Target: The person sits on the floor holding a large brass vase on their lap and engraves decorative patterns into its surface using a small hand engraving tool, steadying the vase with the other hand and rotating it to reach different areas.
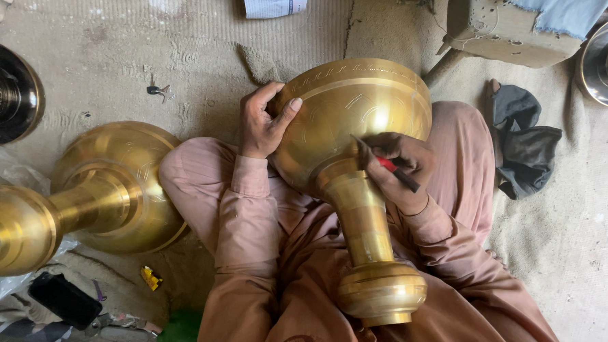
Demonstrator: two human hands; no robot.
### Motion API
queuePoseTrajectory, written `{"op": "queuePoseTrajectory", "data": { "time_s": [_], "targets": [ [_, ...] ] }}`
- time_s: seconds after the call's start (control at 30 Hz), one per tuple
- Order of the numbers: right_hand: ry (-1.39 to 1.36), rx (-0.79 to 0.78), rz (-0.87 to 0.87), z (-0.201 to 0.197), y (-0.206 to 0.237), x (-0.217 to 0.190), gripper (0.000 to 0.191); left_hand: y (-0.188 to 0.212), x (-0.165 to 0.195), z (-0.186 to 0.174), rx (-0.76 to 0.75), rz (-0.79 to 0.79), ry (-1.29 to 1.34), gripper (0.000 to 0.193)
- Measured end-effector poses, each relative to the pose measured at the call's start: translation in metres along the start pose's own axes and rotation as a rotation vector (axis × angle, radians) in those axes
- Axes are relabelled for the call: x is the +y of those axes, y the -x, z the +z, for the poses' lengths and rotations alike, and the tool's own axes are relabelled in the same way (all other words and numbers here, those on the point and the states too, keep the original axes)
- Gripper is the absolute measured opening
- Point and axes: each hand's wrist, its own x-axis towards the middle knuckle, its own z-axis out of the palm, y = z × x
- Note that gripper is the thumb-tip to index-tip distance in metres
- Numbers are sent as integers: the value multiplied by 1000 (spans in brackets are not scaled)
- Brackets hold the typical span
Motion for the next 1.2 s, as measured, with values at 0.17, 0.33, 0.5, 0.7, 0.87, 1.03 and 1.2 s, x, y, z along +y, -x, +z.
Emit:
{"op": "queuePoseTrajectory", "data": {
  "time_s": [0.17, 0.33, 0.5, 0.7, 0.87, 1.03, 1.2],
  "targets": [
    [21, -20, -23, 0, -1, 2, 25, 1, -2, 1, -16, -11, 43, 43],
    [-36, -68, -64, -1, -2, 2, 30, 0, -6, 1, -10, -21, 8, 44],
    [-51, -113, -90, -2, -5, 0, 26, 1, -4, 1, 10, 13, -7, 46],
    [-49, -181, -93, -5, -10, -6, 18, 1, 0, 1, 14, 7, -24, 46],
    [-40, -265, -121, -8, -15, -6, 15, 1, 1, 1, 15, 8, -18, 46],
    [-39, -378, -88, -20, -16, -2, 13, 2, -1, 1, 15, -12, -14, 44],
    [-147, -353, -58, -17, -12, 9, 9, 1, -5, 1, -1, -4, 14, 43]
  ]
}}
